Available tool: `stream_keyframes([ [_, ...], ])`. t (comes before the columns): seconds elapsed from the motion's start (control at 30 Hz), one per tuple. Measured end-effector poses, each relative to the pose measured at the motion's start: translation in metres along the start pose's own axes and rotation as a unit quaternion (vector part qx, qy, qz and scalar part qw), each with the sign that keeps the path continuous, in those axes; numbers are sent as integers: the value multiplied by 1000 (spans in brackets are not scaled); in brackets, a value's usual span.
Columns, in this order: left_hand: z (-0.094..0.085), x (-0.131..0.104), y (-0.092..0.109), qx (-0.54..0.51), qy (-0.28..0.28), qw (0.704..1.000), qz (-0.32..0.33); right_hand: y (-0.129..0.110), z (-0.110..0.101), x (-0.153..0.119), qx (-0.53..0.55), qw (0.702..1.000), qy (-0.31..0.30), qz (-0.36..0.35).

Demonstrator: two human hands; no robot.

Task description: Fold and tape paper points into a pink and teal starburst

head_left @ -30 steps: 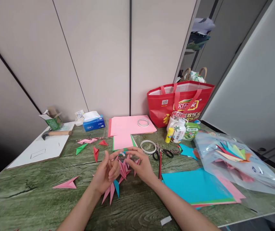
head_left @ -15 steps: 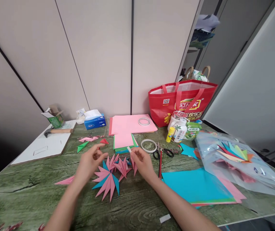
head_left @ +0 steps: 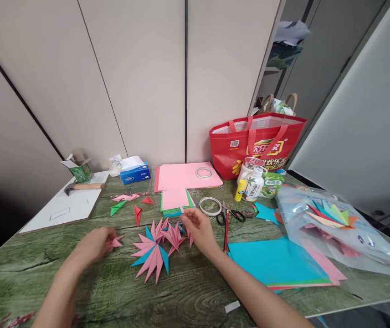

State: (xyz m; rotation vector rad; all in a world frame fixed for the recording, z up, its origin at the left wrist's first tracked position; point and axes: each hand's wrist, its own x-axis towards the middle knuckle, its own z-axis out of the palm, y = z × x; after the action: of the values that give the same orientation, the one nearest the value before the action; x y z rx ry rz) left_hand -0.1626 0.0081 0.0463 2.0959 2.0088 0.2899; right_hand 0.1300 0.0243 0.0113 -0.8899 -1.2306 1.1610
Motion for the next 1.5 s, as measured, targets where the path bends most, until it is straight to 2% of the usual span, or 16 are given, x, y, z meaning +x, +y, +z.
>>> stream_keyframes([
  [0.03, -4, 2, 12, -8, -12, 999, 35, -1, 1, -1, 18, 1000, -11, 8],
  [0.17, -9, 9, 70, -83, 0, 986, 145, -9, 5, -9, 48, 995, -84, 10],
  [0.27, 0, 11, 104, -126, -14, 973, 192, -12, 6, -14, 12, 992, -127, -26],
  [0.33, 7, 12, 118, -171, -14, 966, 191, -9, 6, -16, -2, 991, -132, -36],
  [0.47, 13, 14, 130, -299, -15, 946, 122, -3, 7, -14, 9, 994, -106, -23],
  [0.6, 23, 13, 137, -485, -34, 872, 59, 0, 8, -11, 51, 997, -53, -11],
  [0.7, 39, 12, 143, -557, -56, 827, 47, 3, 9, -10, 58, 998, -3, -8],
  [0.77, 51, 12, 145, -589, -45, 806, 45, 5, 9, -9, 36, 999, 17, -10],
  [0.9, 60, 16, 142, -643, -27, 764, 41, 5, 7, -8, -2, 1000, 15, -11],
  [1.1, 50, 20, 130, -625, -58, 778, -4, -1, 2, -5, 11, 995, -83, 50],
  [1.27, 51, 20, 127, -570, -99, 816, -2, 4, -4, -2, -71, 992, -106, 9],
  [1.43, 52, 20, 128, -522, -123, 844, 16, 5, -8, 0, -142, 977, -158, 33],
  [1.5, 51, 18, 130, -503, -144, 852, 20, 3, -8, 0, -180, 971, -159, 9],
])
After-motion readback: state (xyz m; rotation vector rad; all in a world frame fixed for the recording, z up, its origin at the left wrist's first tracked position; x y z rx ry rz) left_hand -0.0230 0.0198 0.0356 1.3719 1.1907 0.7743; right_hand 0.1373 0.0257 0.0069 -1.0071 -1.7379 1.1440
